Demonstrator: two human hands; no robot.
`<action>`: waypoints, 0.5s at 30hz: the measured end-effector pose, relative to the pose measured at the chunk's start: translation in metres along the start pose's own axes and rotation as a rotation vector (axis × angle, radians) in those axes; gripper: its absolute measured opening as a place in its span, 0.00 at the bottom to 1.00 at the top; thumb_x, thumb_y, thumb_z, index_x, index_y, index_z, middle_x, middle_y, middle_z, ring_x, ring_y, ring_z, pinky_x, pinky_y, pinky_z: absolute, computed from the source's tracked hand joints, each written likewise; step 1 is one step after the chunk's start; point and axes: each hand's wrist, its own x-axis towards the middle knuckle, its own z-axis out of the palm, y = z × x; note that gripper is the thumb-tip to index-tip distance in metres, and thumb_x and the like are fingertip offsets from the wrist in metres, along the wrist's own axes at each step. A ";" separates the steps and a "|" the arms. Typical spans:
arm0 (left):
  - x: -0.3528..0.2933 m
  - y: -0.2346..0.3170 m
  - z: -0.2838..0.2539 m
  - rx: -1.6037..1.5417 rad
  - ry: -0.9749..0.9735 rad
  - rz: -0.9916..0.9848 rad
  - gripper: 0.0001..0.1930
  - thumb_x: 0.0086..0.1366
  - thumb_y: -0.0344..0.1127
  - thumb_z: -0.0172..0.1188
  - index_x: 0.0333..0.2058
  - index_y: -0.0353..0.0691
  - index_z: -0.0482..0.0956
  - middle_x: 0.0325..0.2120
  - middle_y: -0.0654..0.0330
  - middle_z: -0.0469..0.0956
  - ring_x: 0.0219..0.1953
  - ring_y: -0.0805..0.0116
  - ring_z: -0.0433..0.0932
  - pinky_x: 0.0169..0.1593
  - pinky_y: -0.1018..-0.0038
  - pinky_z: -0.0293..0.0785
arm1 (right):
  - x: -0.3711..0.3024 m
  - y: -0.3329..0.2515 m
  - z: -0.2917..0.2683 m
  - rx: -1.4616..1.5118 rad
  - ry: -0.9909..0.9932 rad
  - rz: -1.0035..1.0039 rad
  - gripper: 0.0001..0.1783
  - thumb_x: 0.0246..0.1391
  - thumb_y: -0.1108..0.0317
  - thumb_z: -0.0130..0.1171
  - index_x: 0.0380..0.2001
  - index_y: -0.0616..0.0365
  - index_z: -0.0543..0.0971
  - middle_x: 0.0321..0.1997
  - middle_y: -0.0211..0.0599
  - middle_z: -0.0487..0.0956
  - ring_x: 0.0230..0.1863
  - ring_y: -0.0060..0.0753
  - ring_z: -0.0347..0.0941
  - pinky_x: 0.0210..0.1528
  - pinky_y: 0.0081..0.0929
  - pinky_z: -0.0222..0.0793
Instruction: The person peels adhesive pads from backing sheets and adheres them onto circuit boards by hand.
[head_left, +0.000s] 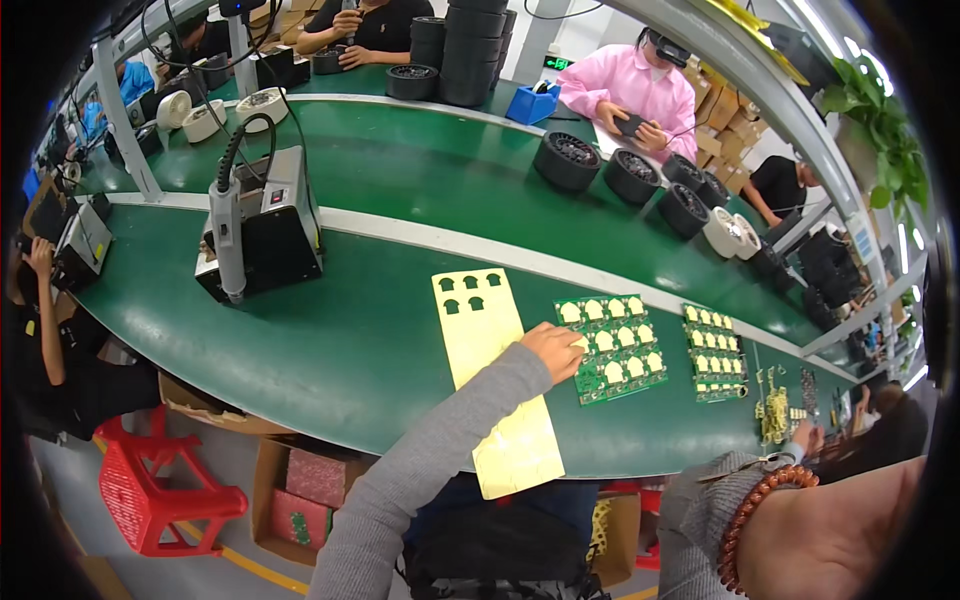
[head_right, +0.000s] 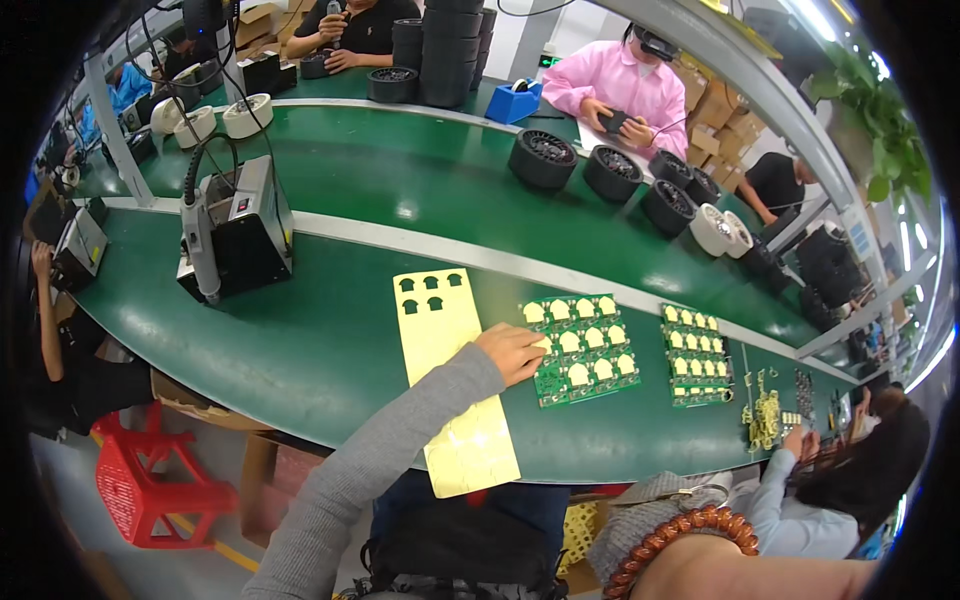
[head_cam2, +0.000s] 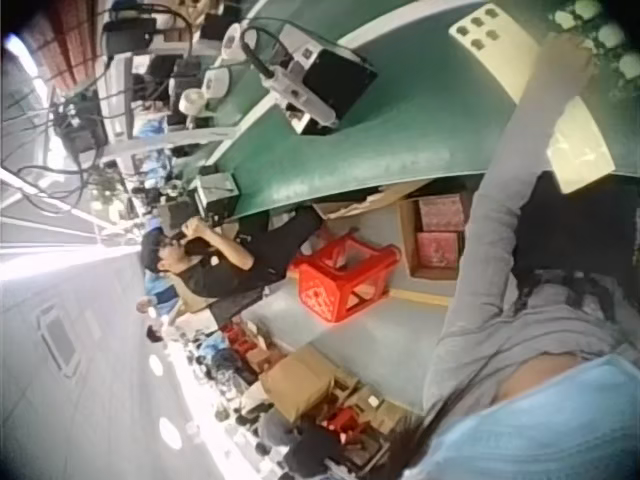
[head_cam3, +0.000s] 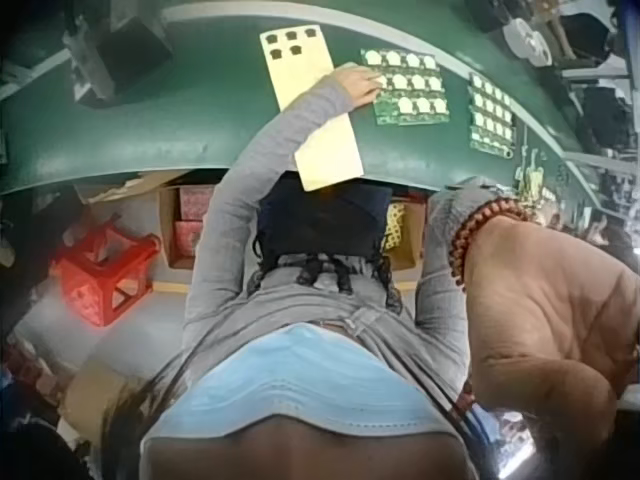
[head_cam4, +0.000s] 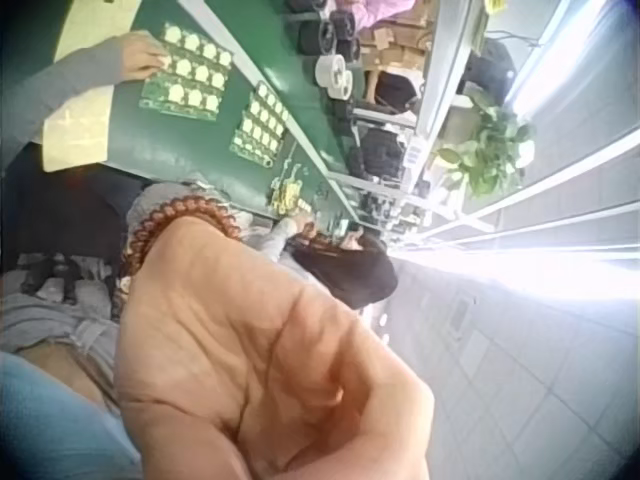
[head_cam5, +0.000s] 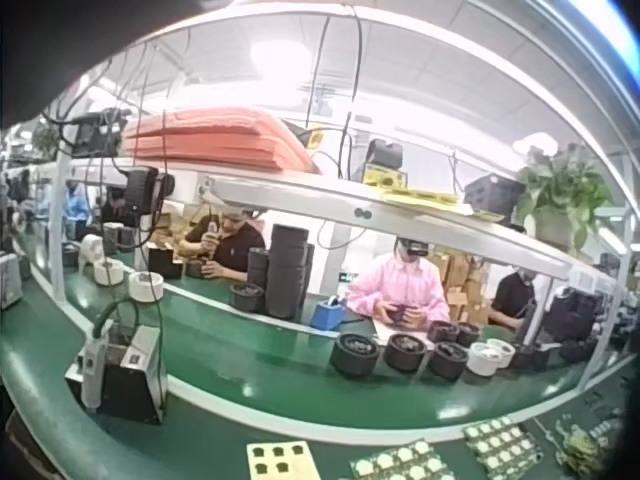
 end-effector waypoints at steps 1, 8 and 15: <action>-0.001 -0.001 -0.001 0.000 0.016 0.012 0.07 0.54 0.34 0.55 0.31 0.42 0.77 0.39 0.60 0.75 0.40 0.65 0.73 0.43 0.70 0.67 | 0.005 0.002 0.009 -0.014 0.000 -0.018 0.36 0.43 0.59 0.57 0.53 0.55 0.54 0.49 0.47 0.56 0.44 0.41 0.56 0.41 0.33 0.52; -0.012 0.003 0.011 -0.035 0.034 -0.014 0.06 0.53 0.33 0.54 0.30 0.40 0.75 0.39 0.57 0.74 0.40 0.64 0.73 0.42 0.69 0.67 | 0.000 -0.006 0.003 -0.093 0.067 -0.115 0.30 0.46 0.61 0.55 0.51 0.55 0.57 0.45 0.44 0.61 0.39 0.38 0.59 0.35 0.30 0.54; -0.002 0.005 0.002 0.075 0.083 0.048 0.09 0.51 0.33 0.54 0.32 0.39 0.73 0.39 0.56 0.73 0.40 0.58 0.73 0.44 0.65 0.67 | 0.020 0.052 0.067 -0.086 0.141 0.073 0.24 0.49 0.63 0.53 0.49 0.54 0.61 0.40 0.42 0.65 0.34 0.35 0.62 0.30 0.28 0.55</action>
